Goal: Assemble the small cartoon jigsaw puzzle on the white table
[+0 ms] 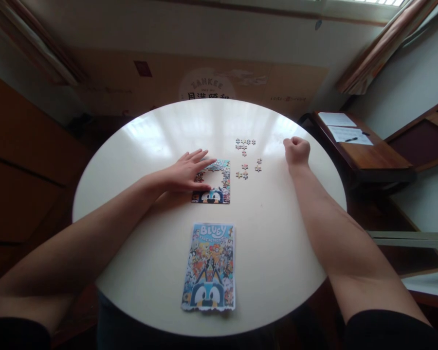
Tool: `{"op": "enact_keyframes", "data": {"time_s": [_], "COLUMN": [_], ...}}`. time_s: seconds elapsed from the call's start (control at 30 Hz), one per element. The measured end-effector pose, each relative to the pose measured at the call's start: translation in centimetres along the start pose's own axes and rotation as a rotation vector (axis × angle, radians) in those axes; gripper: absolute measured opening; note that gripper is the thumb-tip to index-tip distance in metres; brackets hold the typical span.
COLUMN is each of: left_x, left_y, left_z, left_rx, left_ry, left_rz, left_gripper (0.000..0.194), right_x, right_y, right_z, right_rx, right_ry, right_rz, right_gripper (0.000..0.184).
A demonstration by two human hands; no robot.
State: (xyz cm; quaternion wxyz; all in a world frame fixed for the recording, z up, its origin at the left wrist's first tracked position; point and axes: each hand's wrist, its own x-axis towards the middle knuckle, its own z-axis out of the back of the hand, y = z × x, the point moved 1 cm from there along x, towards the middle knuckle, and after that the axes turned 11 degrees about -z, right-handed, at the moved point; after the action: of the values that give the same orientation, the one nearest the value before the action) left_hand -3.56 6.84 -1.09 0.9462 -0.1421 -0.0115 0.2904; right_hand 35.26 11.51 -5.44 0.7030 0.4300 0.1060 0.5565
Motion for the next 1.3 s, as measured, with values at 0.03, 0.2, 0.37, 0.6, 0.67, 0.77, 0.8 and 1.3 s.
{"op": "enact_keyframes", "data": {"time_s": [0.03,0.2,0.37,0.6,0.67,0.77,0.8,1.3], "left_x": [0.0,-0.3,-1.0,-1.2,-1.2,-1.1,-1.1,-1.7], "left_y": [0.0,0.3,2.3,4.4,5.0,5.6,5.7,7.5], "left_z": [0.0,0.7,1.8,1.9,1.9,2.0,2.1,2.2], "left_rx": [0.003,-0.038,-0.192,-0.499,-0.634,-0.864,-0.919,-0.947], "left_ry": [0.003,-0.011,-0.430,-0.964,-1.079,-1.214,-1.249,-1.584], "left_rz": [0.003,0.014,0.154,0.306,0.394,0.540,0.570,0.702], "left_gripper": [0.098,0.094,0.070,0.060,0.053,0.042,0.039,0.043], "right_x": [-0.1,-0.7,-1.0,-2.2,-2.7,-3.1,-3.2,-3.7], "right_y": [0.0,0.8,1.6,3.0,3.5,4.0,4.1,5.8], "right_z": [0.0,-0.2,-0.3,0.3,0.3,0.1,-0.1,-1.7], "right_rx": [0.027,0.156,0.224,0.313,0.305,0.264,0.245,-0.044], "right_ry": [-0.038,-0.138,-0.140,0.006,0.079,0.112,0.107,-0.028], "right_rz": [-0.051,-0.197,-0.196,-0.118,-0.071,-0.013,0.002,0.306], "right_gripper": [0.042,0.036,0.033,0.018,0.028,0.037,0.036,0.030]}}
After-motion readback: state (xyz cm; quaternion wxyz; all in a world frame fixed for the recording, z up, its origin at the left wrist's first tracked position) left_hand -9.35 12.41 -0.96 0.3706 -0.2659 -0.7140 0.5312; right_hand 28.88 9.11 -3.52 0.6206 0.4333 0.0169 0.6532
